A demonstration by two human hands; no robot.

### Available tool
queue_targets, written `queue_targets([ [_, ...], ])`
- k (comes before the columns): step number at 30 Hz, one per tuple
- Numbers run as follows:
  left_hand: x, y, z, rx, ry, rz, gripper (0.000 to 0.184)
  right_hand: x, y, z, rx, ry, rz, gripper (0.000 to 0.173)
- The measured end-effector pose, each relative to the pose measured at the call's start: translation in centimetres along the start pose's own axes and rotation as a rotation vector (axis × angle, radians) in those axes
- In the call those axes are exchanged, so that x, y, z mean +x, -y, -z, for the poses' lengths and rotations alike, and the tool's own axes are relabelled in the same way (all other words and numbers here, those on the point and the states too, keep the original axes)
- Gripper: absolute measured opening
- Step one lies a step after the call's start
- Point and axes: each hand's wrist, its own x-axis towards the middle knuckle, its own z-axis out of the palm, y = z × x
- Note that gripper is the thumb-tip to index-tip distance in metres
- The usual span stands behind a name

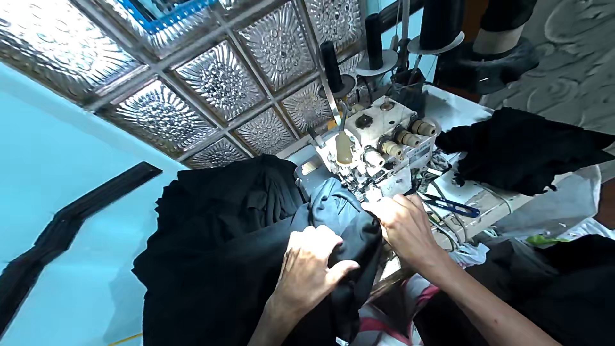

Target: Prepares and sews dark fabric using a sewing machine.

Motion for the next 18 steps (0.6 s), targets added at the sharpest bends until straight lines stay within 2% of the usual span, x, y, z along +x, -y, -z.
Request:
queue_targets([
  [2,-0.5,0.4,0.3,-0.005,-0.014,0.0,0.022,0.1,-0.2,0.1,-0.016,0.02,0.023,0.025],
  [4,-0.6,0.6,1.1,-0.158,-0.026,-0.032,0.008,0.3,-0.2,0.1,-0.038,0.027,0.053,0.021],
  [7,0.0,-0.4,2.4,-0.374,0.02,-0.179,0.007,1.1,0.0,0.1,-0.096,-0.002,0.15,0.013],
  [9,0.3,-1.2,3.0,-0.374,0.062,-0.254,0.007,1.6,0.3,0.5,-0.05,0.026,0.282,0.013],
  [11,0.5,-1.5,3.4,-0.304,0.105,-0.298,0.008,1.8,0.3,2.0,0.132,0.238,0.472,0.012],
  [13,0.5,-1.5,3.8,-0.151,0.115,-0.329,0.01,2.0,0.3,4.3,0.407,0.614,0.613,0.003],
  [14,0.5,-1.5,3.9,-0.052,0.114,-0.337,0.013,2.0,0.3,5.2,0.533,0.73,0.649,0.003],
  [16,0.5,-1.1,4.0,0.113,0.128,-0.334,0.022,2.0,0.4,6.9,0.664,0.852,0.647,0.012],
  [18,0.7,-0.3,4.1,0.179,0.142,-0.31,0.024,2.2,0.5,8.2,0.651,0.851,0.585,0.024],
])
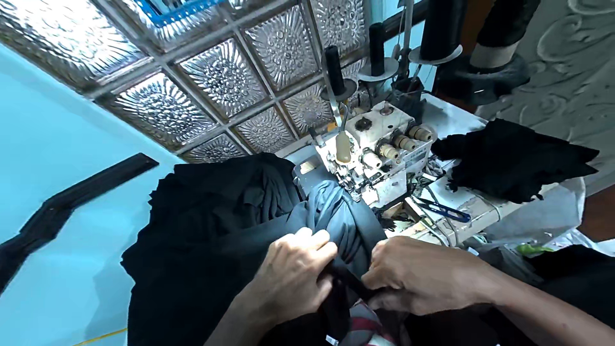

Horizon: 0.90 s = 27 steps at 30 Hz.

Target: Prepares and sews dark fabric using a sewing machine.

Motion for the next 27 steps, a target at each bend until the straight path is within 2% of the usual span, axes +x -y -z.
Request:
queue_targets([
  [1,0.0,0.5,0.0,-0.018,0.022,0.024,0.023,-0.1,0.5,0.3,-0.041,-0.019,-0.076,0.028],
  [3,-0.1,1.6,0.2,-0.143,0.089,0.107,0.022,0.2,1.2,0.8,-0.204,-0.058,-0.309,0.025],
  [5,0.0,2.3,-0.1,-0.272,0.092,0.23,0.023,1.0,-0.2,-0.1,-0.423,-0.276,-0.437,0.016],
  [8,0.7,2.9,-1.7,-0.32,0.054,0.411,0.026,2.3,-5.2,-2.1,-0.741,-0.675,-0.295,0.007],
  [10,1.3,2.8,-3.1,-0.306,0.03,0.527,0.028,3.0,-7.5,-3.0,-0.776,-0.796,-0.204,0.01],
  [12,1.8,2.4,-4.4,-0.297,-0.013,0.605,0.025,3.3,-8.3,-3.7,-0.702,-0.85,-0.169,0.016],
  [14,1.8,1.9,-5.8,-0.267,-0.174,0.6,0.019,3.1,-8.3,-4.3,-0.598,-0.875,-0.158,0.02],
  [17,1.3,1.5,-7.0,-0.16,-0.382,0.48,0.015,2.2,-7.4,-4.7,-0.51,-0.853,-0.175,0.02],
  [22,-0.1,0.0,-6.3,-0.03,-0.396,0.365,0.017,1.3,-7.4,-5.4,-0.498,-0.871,-0.178,0.02],
  [27,-0.6,-0.5,-6.4,0.007,-0.398,0.342,0.019,1.5,-7.4,-5.7,-0.514,-0.875,-0.187,0.023],
])
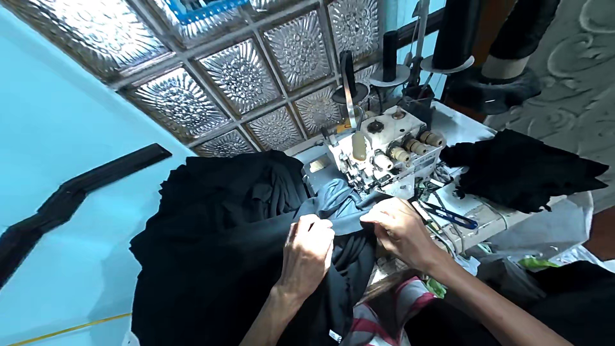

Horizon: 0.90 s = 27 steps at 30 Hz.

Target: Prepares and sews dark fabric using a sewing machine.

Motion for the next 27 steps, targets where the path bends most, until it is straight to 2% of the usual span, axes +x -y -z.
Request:
queue_targets([
  [7,0.2,0.3,-0.8,0.024,0.02,-0.015,0.022,0.0,1.0,-0.2,-0.195,0.08,0.06,0.024],
  [11,0.1,-0.1,-1.3,0.017,0.03,0.019,0.031,-0.1,1.2,-1.0,-0.308,-0.017,0.101,0.016],
  [16,-0.1,-0.1,-2.4,0.002,-0.089,0.044,0.025,0.5,0.9,0.5,-0.145,-0.007,-0.023,0.02],
  [19,0.1,0.2,-2.1,-0.081,-0.092,0.06,0.023,0.2,1.2,0.2,-0.228,-0.085,-0.039,0.017],
  [22,0.5,0.1,1.7,-0.369,0.063,0.111,0.024,-2.0,3.3,-0.4,-0.255,-0.241,0.104,0.014],
  [24,0.3,-0.9,6.5,-0.529,0.19,0.031,0.037,-4.1,5.3,-0.9,-0.154,-0.245,0.198,0.015],
  [25,0.1,-1.7,9.0,-0.557,0.245,-0.025,0.043,-4.9,5.8,-1.5,-0.108,-0.216,0.195,0.015],
  [27,-0.4,-3.9,13.2,-0.571,0.332,-0.067,0.033,-5.8,6.7,-2.5,-0.043,-0.04,0.002,0.023],
])
